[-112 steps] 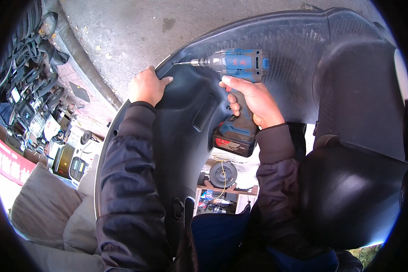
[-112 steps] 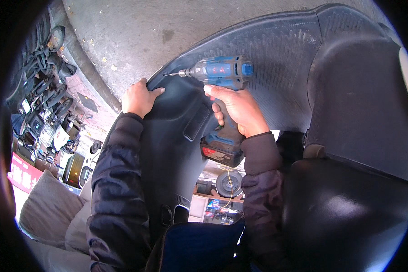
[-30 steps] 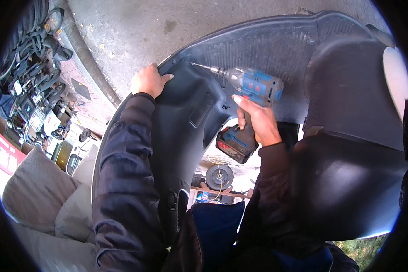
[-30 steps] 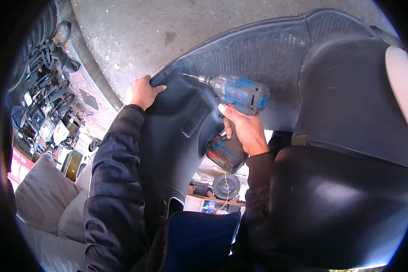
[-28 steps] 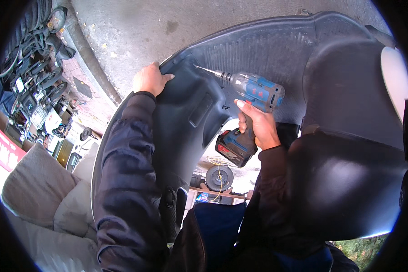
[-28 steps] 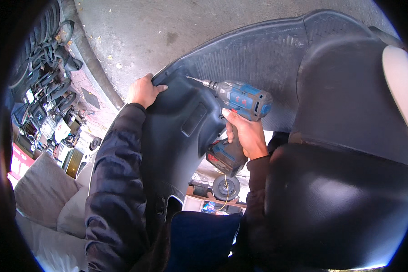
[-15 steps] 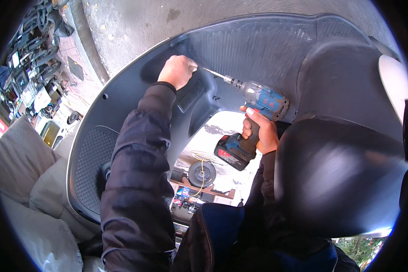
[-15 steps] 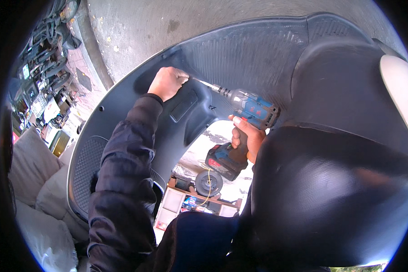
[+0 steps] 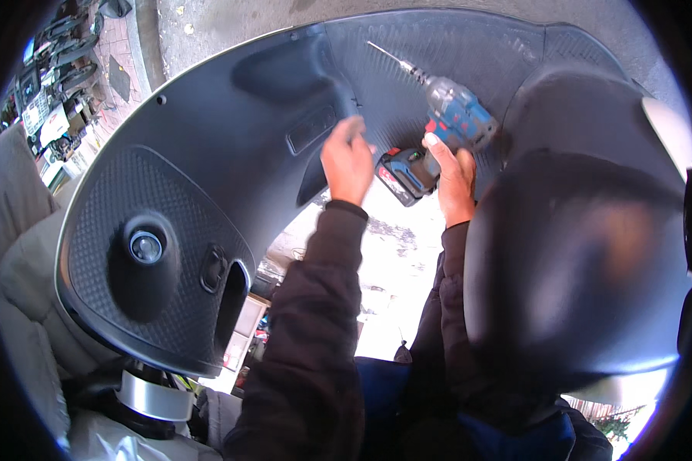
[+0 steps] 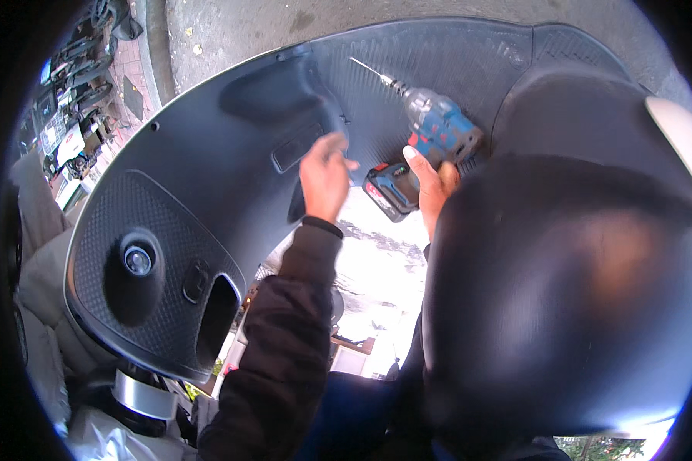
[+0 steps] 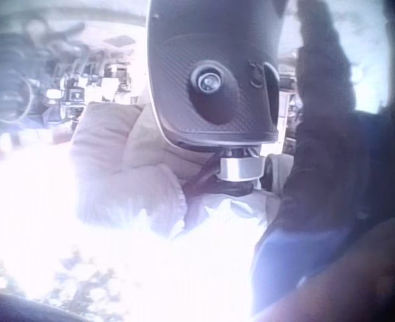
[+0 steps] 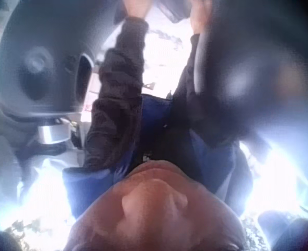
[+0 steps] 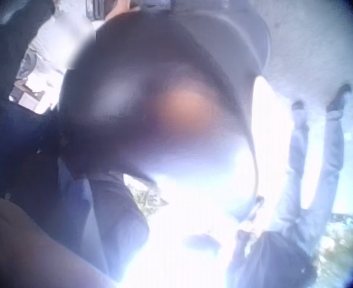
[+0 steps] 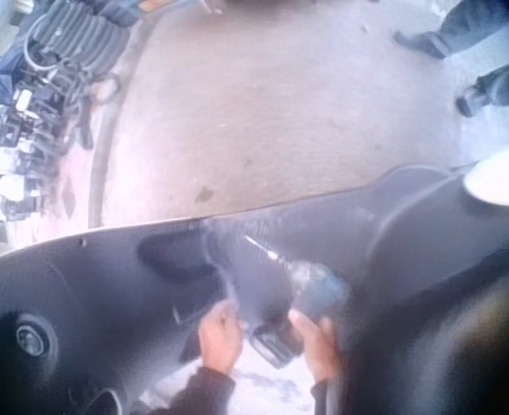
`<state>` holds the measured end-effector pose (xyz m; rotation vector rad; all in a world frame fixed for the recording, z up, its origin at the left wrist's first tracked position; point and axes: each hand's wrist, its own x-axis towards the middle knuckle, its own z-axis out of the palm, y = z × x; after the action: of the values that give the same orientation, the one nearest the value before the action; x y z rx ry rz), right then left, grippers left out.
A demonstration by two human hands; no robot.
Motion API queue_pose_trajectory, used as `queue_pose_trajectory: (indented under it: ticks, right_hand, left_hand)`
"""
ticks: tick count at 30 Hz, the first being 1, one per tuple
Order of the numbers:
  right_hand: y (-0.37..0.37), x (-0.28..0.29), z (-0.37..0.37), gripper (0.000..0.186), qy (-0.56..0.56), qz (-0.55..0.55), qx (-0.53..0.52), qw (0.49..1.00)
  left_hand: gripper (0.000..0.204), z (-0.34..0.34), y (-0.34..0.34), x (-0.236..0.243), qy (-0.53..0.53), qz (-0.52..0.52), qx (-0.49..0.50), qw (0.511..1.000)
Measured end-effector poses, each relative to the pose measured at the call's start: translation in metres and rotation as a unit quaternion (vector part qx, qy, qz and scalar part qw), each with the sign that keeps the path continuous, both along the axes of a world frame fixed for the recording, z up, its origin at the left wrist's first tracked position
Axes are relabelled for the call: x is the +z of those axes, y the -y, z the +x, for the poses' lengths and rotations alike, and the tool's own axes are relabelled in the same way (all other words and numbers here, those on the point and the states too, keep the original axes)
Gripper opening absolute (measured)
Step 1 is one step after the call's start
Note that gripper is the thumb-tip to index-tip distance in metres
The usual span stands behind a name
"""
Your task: The person removes a light-colored cover from a white scooter, then uses a cordless drill to remove several screws from the scooter's seat and floorboard area. The person also adjusts the scooter's front fairing and retrieves a tool from a nearby cabinet.
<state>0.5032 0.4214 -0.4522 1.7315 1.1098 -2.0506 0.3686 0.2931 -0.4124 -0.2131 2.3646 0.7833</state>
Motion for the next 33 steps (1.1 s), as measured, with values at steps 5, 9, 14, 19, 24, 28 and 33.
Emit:
queue_pose_trajectory:
  ticks: [5, 9, 14, 19, 24, 28, 33]
  right_hand:
    - [0.022, 0.014, 0.042, 0.062, -0.086, 0.125, 0.094, 0.984]
    - [0.035, 0.083, 0.096, 0.065, -0.14, 0.102, 0.189, 0.967]
    - [-0.015, 0.178, 0.133, 0.057, -0.21, -0.038, 0.39, 0.896]
    - [-0.098, 0.286, 0.133, 0.049, -0.342, 0.024, 0.427, 0.837]
    - [-0.15, 0.383, 0.156, 0.047, -0.344, 0.076, 0.456, 0.817]
    - [-0.158, 0.411, 0.202, 0.048, -0.333, 0.111, 0.459, 0.816]
    - [-0.112, 0.41, 0.263, 0.048, -0.295, 0.106, 0.463, 0.829]
  left_hand:
    - [0.029, 0.119, 0.017, 0.036, 0.068, 0.025, 0.067, 0.995]
    - [0.03, 0.191, 0.01, 0.075, 0.12, 0.027, 0.168, 0.978]
    - [0.029, 0.274, 0.007, 0.168, 0.138, 0.073, 0.227, 0.961]
    - [0.029, 0.342, 0.022, 0.273, 0.143, 0.13, 0.228, 0.954]
    - [0.029, 0.354, 0.042, 0.336, 0.05, 0.201, 0.189, 0.96]
    - [0.032, 0.363, 0.058, 0.363, -0.025, 0.215, 0.148, 0.965]
    - [0.034, 0.417, 0.104, 0.378, -0.059, 0.278, 0.147, 0.948]
